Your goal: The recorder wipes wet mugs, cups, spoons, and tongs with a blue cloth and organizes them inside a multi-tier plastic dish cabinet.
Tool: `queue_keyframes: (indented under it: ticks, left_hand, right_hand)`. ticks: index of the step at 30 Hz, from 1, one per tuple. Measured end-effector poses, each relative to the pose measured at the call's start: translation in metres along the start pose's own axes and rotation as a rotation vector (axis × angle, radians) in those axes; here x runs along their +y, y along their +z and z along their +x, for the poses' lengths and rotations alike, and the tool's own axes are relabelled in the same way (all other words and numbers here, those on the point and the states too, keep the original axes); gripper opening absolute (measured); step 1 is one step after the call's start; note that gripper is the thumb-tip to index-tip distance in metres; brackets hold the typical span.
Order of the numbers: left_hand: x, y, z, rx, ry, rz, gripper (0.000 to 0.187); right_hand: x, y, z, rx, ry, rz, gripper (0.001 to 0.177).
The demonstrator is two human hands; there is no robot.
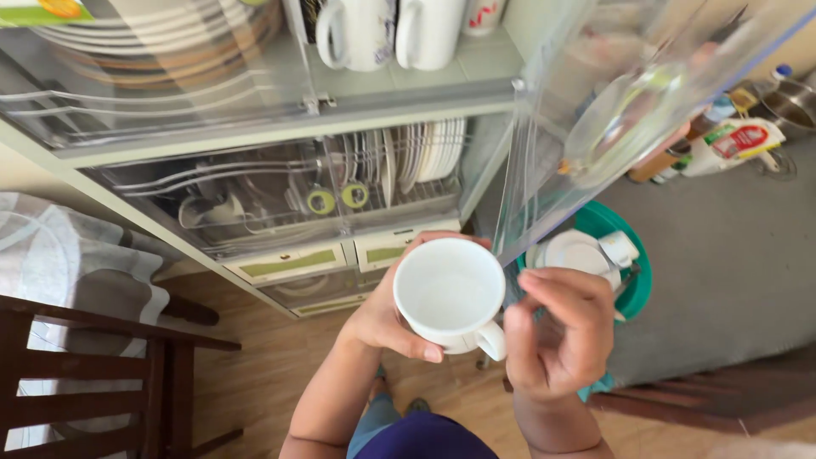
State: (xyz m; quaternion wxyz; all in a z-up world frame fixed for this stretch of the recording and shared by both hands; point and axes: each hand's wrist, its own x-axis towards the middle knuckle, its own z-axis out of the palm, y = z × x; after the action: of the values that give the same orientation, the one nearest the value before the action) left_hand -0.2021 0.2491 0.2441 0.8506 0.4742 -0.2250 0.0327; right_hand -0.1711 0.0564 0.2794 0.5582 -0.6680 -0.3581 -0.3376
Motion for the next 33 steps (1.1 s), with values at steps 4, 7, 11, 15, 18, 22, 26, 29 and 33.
queue_keyframes:
  ticks: [4, 7, 11, 15, 18, 22, 26, 29, 33]
  left_hand:
    - [-0.007, -0.004, -0.003, 0.089, 0.002, -0.007, 0.115]
    - [0.001, -0.018, 0.006, 0.188, 0.025, 0.133, 0.116]
    - [0.014, -0.044, 0.037, 0.196, 0.143, 0.268, 0.112]
    - [0.027, -0.073, 0.086, 0.199, 0.216, 0.325, 0.106]
    - [0.033, -0.093, 0.116, 0.242, 0.234, 0.556, 0.097]
    - [0.05, -0.102, 0.152, 0.318, 0.384, 1.04, 0.093]
    - [0.046, -0.113, 0.175, 0.327, 0.59, 1.219, 0.075]
    - [0.036, -0.118, 0.188, 0.277, 0.584, 1.207, 0.064]
    - [0.028, -0.121, 0.199, 0.215, 0.539, 1.21, 0.054]
  right_hand:
    - [-0.023, -0.013, 0.012, -0.201, 0.044, -0.041, 0.039]
    - [-0.017, 0.003, 0.019, -0.294, 0.059, -0.072, 0.045]
    - [0.004, 0.035, 0.041, -0.244, 0.052, -0.163, 0.041]
    - [0.039, 0.069, 0.068, -0.141, 0.086, -0.241, 0.034]
    - [0.068, 0.094, 0.084, -0.076, 0.126, -0.201, 0.029]
    - [0.099, 0.12, 0.108, 0.002, 0.138, -0.232, 0.027]
    - [0.123, 0.136, 0.127, 0.084, 0.113, -0.367, 0.029]
    - [0.137, 0.142, 0.138, 0.117, 0.109, -0.456, 0.029]
    - [0.15, 0.144, 0.148, 0.132, 0.133, -0.501, 0.03]
